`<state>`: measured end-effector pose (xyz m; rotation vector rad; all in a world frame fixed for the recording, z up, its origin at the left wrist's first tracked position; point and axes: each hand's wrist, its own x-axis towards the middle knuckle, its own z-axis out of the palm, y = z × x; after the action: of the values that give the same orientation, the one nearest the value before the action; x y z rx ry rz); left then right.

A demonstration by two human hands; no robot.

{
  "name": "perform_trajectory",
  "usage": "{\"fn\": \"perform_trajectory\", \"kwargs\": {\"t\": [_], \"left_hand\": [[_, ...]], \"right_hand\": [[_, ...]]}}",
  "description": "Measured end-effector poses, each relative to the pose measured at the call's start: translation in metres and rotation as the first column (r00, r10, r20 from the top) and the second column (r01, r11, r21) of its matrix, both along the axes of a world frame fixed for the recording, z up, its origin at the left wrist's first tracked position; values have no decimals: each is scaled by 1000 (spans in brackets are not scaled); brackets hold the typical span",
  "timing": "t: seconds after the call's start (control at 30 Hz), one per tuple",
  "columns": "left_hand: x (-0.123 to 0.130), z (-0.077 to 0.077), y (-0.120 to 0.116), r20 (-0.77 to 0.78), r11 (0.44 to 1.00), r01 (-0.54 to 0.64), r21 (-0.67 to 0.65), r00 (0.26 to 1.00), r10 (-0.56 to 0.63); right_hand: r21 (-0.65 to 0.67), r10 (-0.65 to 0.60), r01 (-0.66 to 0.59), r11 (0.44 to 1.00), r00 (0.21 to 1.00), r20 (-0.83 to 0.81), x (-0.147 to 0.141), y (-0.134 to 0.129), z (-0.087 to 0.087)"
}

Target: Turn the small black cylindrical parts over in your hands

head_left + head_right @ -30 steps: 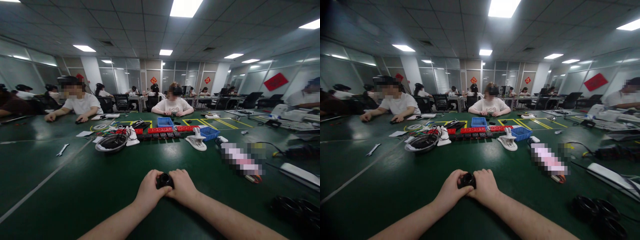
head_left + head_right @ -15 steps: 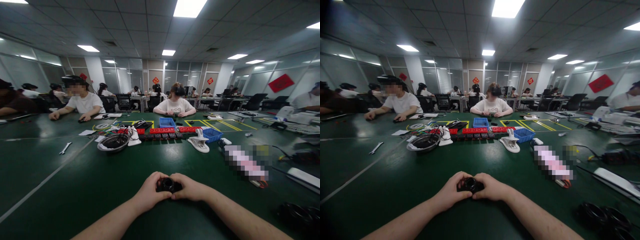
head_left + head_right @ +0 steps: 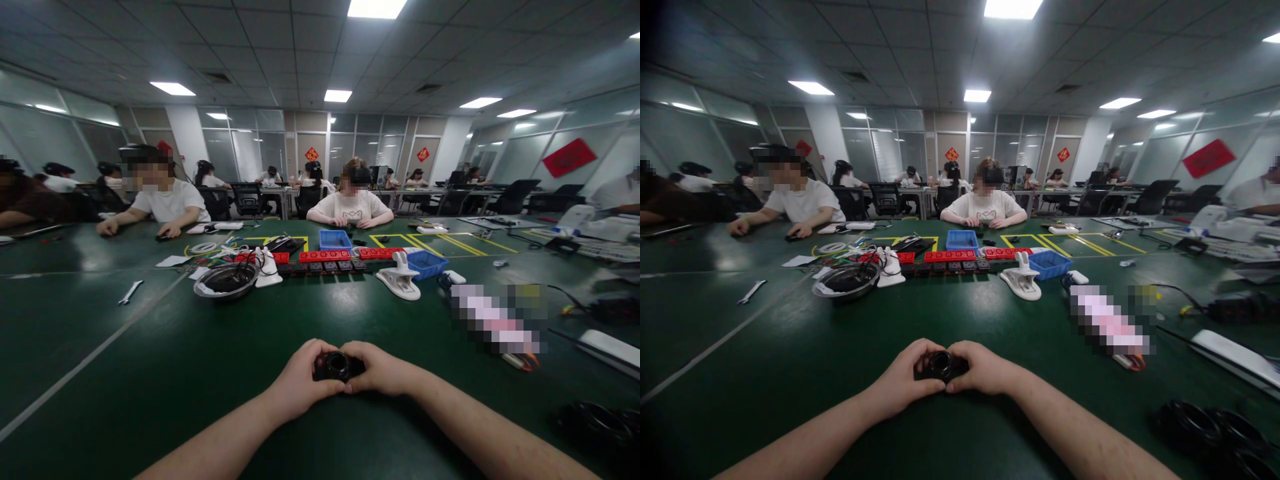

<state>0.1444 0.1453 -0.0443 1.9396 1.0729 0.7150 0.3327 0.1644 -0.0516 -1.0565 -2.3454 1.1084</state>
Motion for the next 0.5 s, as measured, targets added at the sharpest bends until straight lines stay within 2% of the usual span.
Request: {"fn": "perform_trajectory", "kwargs": {"t": [0.17, 0.27, 0.3, 0.4, 0.47, 0.5], "left_hand": [[5, 0, -6, -9, 996, -87, 6, 996, 87], [10, -2, -10, -38, 981, -187, 54, 981, 189], [12, -3, -11, -48, 971, -225, 77, 972, 229], [14, -5, -12, -65, 943, -301, 145, 948, 312], [14, -6, -11, -62, 937, -308, 166, 945, 321], [13, -7, -10, -56, 941, -294, 167, 950, 307]], "right_hand": [[-22, -64, 65, 998, 998, 9, -2, -1, -1], [107, -185, 173, 979, 975, 123, -11, -7, -1], [182, -260, 229, 956, 950, 172, -15, -10, -2], [413, -486, 355, 839, 830, 274, -27, -19, -4], [494, -524, 342, 800, 799, 296, -32, -22, -5], [507, -508, 319, 801, 811, 291, -32, -23, -5]]}}
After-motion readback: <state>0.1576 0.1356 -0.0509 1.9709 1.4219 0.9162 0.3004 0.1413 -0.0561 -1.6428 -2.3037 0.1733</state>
